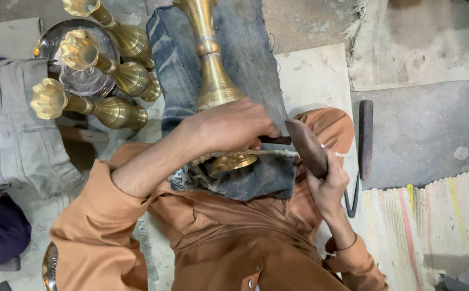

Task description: The person uses a chisel and hammer to engrave a decorative pattern onto a brass candlestick. They repeatedly strike the chisel to create indentations on the surface of the candlestick.

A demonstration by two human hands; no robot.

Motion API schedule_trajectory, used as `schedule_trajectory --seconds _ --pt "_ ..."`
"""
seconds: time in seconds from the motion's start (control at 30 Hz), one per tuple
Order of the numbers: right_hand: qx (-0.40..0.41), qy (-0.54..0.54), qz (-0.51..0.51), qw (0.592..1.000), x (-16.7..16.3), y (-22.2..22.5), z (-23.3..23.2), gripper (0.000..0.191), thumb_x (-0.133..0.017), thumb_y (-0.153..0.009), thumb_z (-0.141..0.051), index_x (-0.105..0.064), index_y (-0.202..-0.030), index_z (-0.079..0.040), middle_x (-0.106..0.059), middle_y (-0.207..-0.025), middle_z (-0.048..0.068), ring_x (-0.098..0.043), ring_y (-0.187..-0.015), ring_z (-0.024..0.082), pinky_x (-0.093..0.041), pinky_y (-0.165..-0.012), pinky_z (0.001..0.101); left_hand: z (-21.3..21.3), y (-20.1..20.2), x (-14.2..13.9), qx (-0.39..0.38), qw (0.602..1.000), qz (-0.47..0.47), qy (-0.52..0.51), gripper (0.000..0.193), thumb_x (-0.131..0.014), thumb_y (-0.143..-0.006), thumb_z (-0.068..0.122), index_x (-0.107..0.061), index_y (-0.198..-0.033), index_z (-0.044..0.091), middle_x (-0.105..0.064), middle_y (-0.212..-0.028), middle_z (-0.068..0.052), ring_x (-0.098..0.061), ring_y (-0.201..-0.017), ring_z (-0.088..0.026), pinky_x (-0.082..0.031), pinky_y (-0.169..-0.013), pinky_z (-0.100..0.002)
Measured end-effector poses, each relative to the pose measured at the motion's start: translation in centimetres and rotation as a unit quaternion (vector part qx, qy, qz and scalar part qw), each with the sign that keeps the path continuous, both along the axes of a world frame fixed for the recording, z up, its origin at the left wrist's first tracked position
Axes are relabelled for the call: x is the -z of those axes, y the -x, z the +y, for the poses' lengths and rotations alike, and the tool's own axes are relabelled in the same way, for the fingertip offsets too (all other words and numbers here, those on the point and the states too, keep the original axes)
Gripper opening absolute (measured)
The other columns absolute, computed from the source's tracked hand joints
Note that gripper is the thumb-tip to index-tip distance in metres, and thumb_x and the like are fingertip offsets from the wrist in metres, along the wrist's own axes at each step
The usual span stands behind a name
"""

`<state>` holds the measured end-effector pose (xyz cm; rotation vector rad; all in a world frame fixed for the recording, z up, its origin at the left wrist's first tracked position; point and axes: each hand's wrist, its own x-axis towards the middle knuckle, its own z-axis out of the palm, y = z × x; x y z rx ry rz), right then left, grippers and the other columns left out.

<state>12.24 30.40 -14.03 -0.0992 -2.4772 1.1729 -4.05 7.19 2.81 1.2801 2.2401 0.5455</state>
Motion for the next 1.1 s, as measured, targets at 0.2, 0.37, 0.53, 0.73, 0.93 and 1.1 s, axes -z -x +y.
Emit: schedule_trajectory --seconds 0.2,0.37,0.53,0.73,0.93,1.1 --pt "-0.016 0.022 0.006 1.000 -0.1 0.3 0.1 0.046 -0.083 -0.089 -0.009 -0.056 -0.124 0.005 -0.073 -0.096 0.016 -0.074 -0.086 0.022 -0.056 -0.076 0.0317 0.5 -0.1 2.4 -0.004 0.998 0.054 0.005 0.034 -0.075 -0.084 0.006 -0.074 -0.117 0.013 -0.076 -0.104 -0.009 -0.073 -0.095 -0.026 -0.058 -0.084 -0.040" --pt "-0.010 0.004 -0.068 0.998 0.4 0.8 1.7 0.042 -0.089 -0.085 -0.010 -0.062 -0.114 0.003 -0.070 -0.090 0.015 -0.068 -0.072 0.024 -0.054 -0.068 0.0343 -1.7 -3.0 2.0 -0.127 0.962 0.075 -0.230 0.043 -0.070 -0.098 0.008 -0.062 -0.140 0.014 -0.077 -0.112 -0.005 -0.074 -0.093 -0.020 -0.063 -0.083 -0.035" --pt "-0.079 -0.050 0.015 0.995 -1.3 3.6 5.3 0.042 -0.088 -0.089 -0.010 -0.061 -0.119 -0.001 -0.072 -0.095 0.013 -0.071 -0.080 0.021 -0.056 -0.073 0.0347 -4.7 -7.4 2.8 -0.376 0.849 -0.030 -0.369 0.051 -0.075 -0.098 0.010 -0.057 -0.146 0.007 -0.076 -0.103 -0.006 -0.074 -0.093 -0.011 -0.064 -0.086 -0.030" --pt "-0.189 -0.225 0.056 0.954 -8.0 8.5 7.4 0.055 -0.084 -0.085 -0.011 -0.056 -0.132 -0.002 -0.070 -0.107 0.016 -0.072 -0.090 0.029 -0.057 -0.072 0.0387 -4.0 -7.9 6.3 -0.458 0.782 -0.018 -0.423 0.043 -0.076 -0.097 0.003 -0.062 -0.137 0.000 -0.076 -0.096 -0.007 -0.071 -0.088 -0.008 -0.061 -0.080 -0.029" --pt "-0.234 -0.430 0.036 0.872 -15.4 11.5 6.3 0.065 -0.083 -0.085 -0.006 -0.060 -0.146 -0.010 -0.063 -0.087 0.010 -0.064 -0.071 0.027 -0.048 -0.056 0.0409 -3.9 -8.4 6.4 -0.427 0.804 0.088 -0.404 0.035 -0.079 -0.094 0.002 -0.066 -0.127 -0.002 -0.076 -0.108 -0.015 -0.078 -0.094 -0.018 -0.062 -0.082 -0.030" --pt "-0.257 -0.436 0.114 0.855 -19.8 13.1 5.7 0.068 -0.083 -0.079 -0.008 -0.059 -0.143 -0.004 -0.062 -0.081 0.012 -0.062 -0.064 0.027 -0.048 -0.054 0.0394 -3.8 -8.0 5.8 -0.417 0.809 0.072 -0.408 0.035 -0.076 -0.094 -0.001 -0.065 -0.127 -0.002 -0.076 -0.107 -0.015 -0.079 -0.095 -0.019 -0.062 -0.081 -0.031"
